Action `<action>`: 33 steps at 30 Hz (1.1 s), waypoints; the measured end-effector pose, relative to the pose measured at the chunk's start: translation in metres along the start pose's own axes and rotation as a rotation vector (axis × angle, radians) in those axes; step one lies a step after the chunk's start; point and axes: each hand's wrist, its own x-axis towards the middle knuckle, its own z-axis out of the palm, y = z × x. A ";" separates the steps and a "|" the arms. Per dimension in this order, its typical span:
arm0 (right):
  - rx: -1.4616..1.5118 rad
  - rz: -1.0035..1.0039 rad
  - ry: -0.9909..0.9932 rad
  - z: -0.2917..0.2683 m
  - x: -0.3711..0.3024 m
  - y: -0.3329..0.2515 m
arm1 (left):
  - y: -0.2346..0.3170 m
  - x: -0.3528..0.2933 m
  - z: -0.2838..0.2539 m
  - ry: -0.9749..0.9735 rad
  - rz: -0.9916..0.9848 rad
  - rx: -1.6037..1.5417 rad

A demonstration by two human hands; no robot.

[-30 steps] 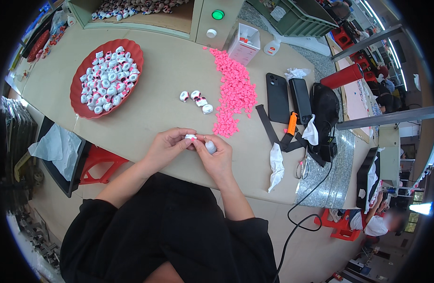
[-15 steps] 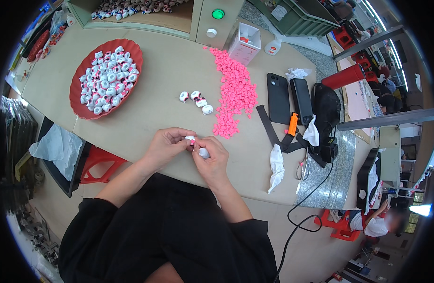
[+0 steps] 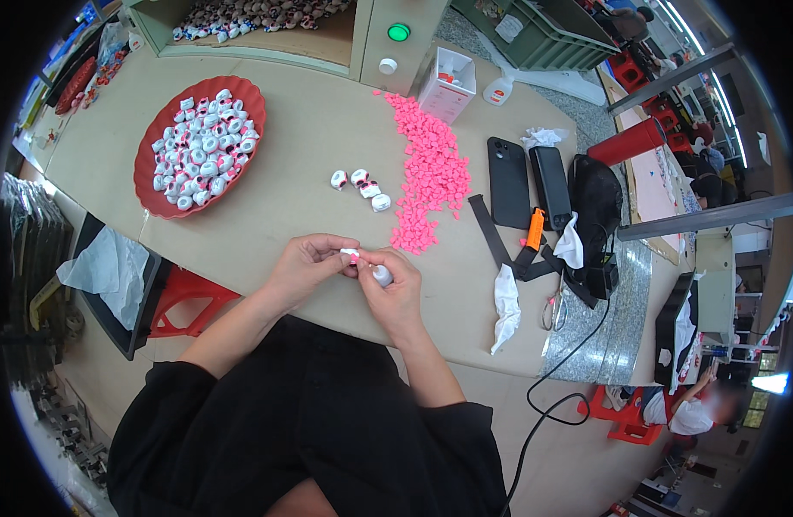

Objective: The person applies glue from a bottle to small white plastic toy heads, then assembles them with pink bows at a factory workbench.

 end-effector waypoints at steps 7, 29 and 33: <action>0.044 0.044 -0.050 -0.003 0.001 0.004 | 0.001 0.000 -0.002 -0.010 -0.032 -0.011; 0.534 0.272 0.021 -0.007 0.001 -0.003 | 0.091 0.022 -0.073 0.744 0.883 1.600; 0.669 0.363 -0.005 -0.016 0.001 -0.008 | 0.055 0.051 -0.015 0.422 0.531 1.443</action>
